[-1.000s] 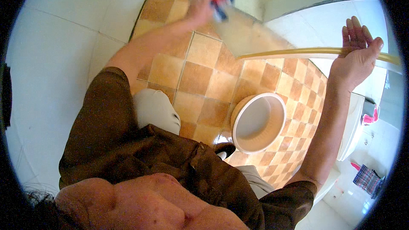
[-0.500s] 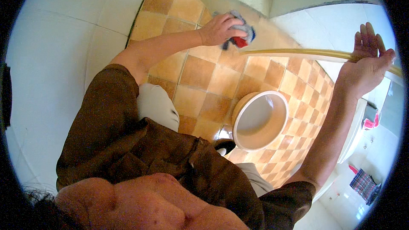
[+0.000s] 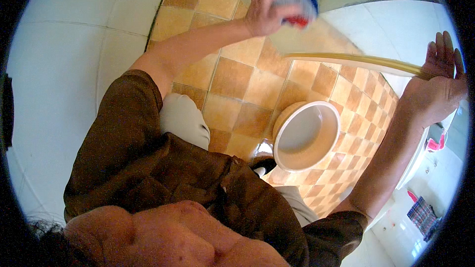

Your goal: The person cleans a bathroom using a cloth and a bucket of water. They wipe the white tiled walls and the floor, then wring the cloth in the bucket. The person also cleans the glass shower door and the metal handle. The task involves repetitive wiping motions and periodic cloth wringing.

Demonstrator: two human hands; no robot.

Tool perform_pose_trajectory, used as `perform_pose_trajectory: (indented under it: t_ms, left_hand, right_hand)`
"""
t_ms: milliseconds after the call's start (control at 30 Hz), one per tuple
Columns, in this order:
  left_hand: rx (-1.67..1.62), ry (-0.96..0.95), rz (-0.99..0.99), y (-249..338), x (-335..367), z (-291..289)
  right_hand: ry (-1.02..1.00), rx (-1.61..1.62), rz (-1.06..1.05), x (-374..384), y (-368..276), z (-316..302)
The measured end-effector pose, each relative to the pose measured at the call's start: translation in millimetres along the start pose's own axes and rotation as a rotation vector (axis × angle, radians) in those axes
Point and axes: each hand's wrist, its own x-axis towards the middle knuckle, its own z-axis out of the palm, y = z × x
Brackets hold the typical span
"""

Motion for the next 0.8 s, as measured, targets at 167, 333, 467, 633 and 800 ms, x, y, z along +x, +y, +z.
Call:
perform_pose_trajectory:
  t_ms: [167,333,467,633,800]
  left_hand:
    - [-0.090,-0.189,-0.354,-58,-73,-20]
    - [-0.207,0.244,-1.639,-137,-41,-36]
    - [0.006,-0.001,-1.713,-79,-52,-7]
    - [-0.241,-0.444,-1.270,56,-76,10]
    - [-0.226,-0.038,-0.929,-4,25,-13]
  right_hand:
    - [-0.035,-0.030,-0.028,-1,1,-2]
    - [-0.055,-0.024,-0.028,4,3,-7]
    - [-0.003,-0.011,-0.044,6,9,-10]
    - [0.015,-0.014,-0.045,5,14,-9]
    - [0.012,0.008,0.006,4,10,-9]
